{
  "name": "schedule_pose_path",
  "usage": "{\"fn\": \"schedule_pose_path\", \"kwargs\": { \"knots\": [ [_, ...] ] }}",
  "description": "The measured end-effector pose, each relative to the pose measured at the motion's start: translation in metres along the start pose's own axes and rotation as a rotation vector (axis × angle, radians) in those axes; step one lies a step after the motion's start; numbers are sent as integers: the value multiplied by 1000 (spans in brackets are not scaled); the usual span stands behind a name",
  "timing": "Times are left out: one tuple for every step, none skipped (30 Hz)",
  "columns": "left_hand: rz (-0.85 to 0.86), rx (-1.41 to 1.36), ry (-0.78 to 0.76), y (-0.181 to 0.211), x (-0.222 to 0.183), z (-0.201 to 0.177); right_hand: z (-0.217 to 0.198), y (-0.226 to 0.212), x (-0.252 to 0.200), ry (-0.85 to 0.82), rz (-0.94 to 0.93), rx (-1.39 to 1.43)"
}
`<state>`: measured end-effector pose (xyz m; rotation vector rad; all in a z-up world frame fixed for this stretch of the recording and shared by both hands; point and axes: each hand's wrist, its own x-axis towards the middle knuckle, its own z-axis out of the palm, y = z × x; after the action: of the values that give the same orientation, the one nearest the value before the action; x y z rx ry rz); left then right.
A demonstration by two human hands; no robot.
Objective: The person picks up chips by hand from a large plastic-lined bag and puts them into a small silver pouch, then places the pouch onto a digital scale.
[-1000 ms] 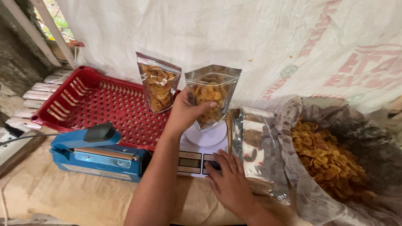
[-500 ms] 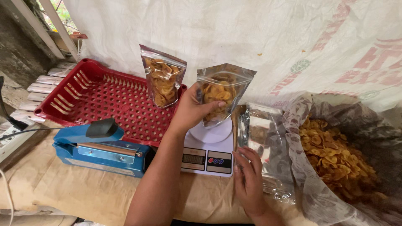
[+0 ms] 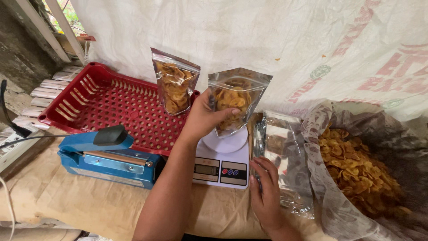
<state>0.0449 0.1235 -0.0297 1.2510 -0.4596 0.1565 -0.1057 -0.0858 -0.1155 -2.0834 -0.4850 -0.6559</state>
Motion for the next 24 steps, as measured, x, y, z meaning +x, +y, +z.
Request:
{"fn": "schedule_pose_path", "kwargs": {
  "knots": [
    [-3,-7,2,0,-1,0,0,0,0,-4,5,-6],
    [-12,5,11,0,-1,0,0,-1,-1,-7,10,-11],
    [-17,17,21,1,-1,1,0,-1,0,-8,8,-16],
    [-22,29,30,1,0,1,0,-2,-1,-10,6,-21],
    [-25,38,26,2,0,2,-1,-2,-1,-9,5,-26],
    [-27,46,22,2,0,1,-1,-2,-1,-8,1,-25],
    [-31,55,19,3,0,1,0,-1,-1,-8,-2,-23],
    [-27,56,13,3,0,1,0,-1,0,-8,-5,-22],
    [-24,57,7,2,1,1,1,0,-1,-7,0,-10],
    [-20,57,1,2,1,1,1,1,-1,-5,6,2],
    [-47,69,8,1,1,0,1,1,0,-4,9,15],
    [-74,80,15,1,1,0,1,1,-1,-4,6,5],
    [-101,92,22,0,1,-1,1,1,-2,-3,3,-4],
    [-84,71,5,0,2,-1,1,1,-2,-2,-1,-13],
    [-70,50,-12,-2,2,0,1,1,-2,4,-1,-14],
    [-56,29,-29,-3,2,-1,1,1,-1,9,-2,-15],
    [-55,21,-22,-4,1,-1,1,1,-1,14,-3,-16],
    [-54,12,-15,-4,0,-2,1,1,-1,14,-7,-24],
    [-51,5,-8,-4,-1,-4,0,0,-1,15,-13,-30],
    [-36,-6,-6,-4,-1,-6,-1,0,0,15,-20,-37],
    [-22,-18,-6,-3,-1,-8,-1,-1,0,15,-18,-29],
    [-7,-30,-6,-3,-1,-9,-1,-1,0,15,-16,-21],
    [-7,-41,0,-4,-1,-10,-2,-2,0,15,-13,-13],
    [-6,-52,6,-5,-1,-11,-2,-2,0,17,-15,-18]
  ]
}}
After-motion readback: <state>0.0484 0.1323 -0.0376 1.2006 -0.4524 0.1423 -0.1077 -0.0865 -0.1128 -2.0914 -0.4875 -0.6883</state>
